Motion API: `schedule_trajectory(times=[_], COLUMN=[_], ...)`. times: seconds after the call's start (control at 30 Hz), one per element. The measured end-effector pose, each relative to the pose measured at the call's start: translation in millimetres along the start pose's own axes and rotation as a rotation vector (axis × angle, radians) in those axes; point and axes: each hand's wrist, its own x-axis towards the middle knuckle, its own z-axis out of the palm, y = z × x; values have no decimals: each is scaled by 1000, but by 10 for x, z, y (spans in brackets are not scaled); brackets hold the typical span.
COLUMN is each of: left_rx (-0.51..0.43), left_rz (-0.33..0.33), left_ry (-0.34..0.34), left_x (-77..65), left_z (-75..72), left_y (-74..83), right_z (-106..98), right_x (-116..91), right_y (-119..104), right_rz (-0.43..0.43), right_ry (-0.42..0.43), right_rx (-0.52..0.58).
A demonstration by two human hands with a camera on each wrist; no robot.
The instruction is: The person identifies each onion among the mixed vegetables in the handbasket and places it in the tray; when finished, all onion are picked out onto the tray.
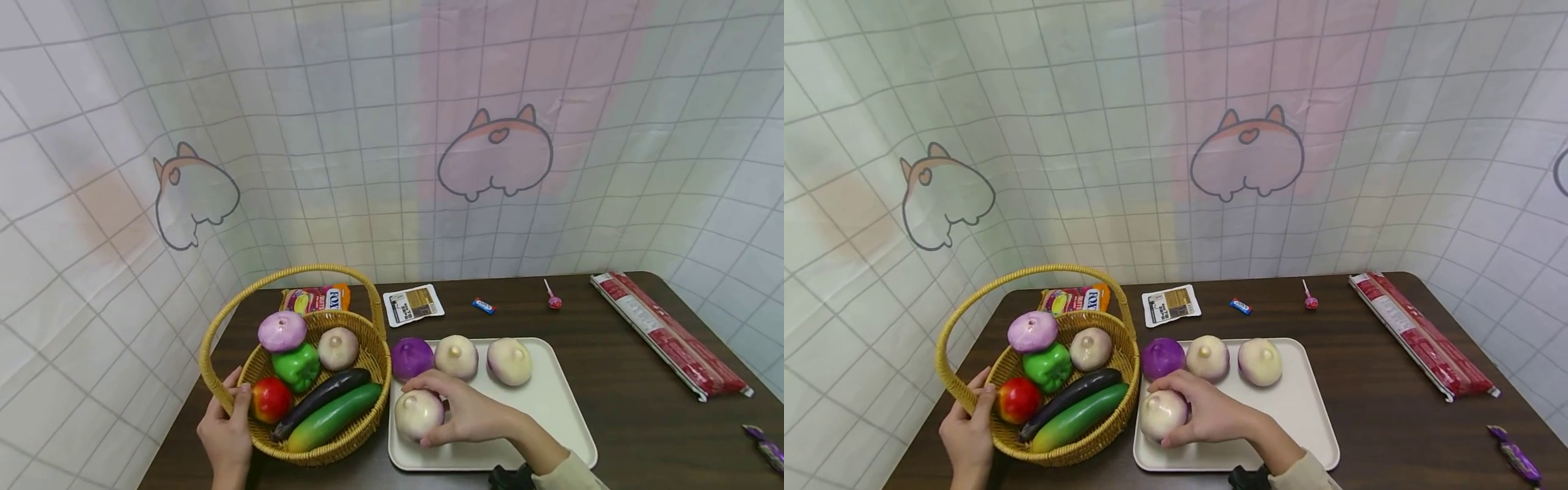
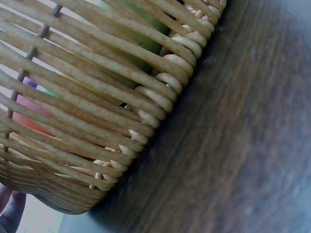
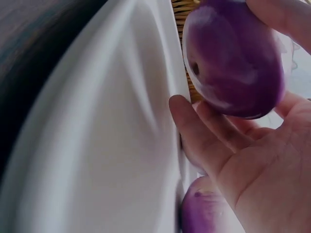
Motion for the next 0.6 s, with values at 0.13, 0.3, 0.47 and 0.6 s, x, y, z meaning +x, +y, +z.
schedule_trajectory(times=[0.13, 0.3, 0.47, 0.6], left_rx=[-5, -7, -1, -2], left_rz=[-2, -3, 0, 9], left_ry=[-5, -3, -3, -7], left_x=[1, 5, 5, 5], left_z=[-2, -4, -8, -1], left_y=[14, 1, -6, 5], right_z=[6, 30, 41, 47], right_x=[2, 1, -5, -9], right_y=[22, 54, 75, 84], right_rz=[5, 1, 14, 21], right_ry=[-37, -49, -52, -53], right_rx=[1, -1, -7, -8])
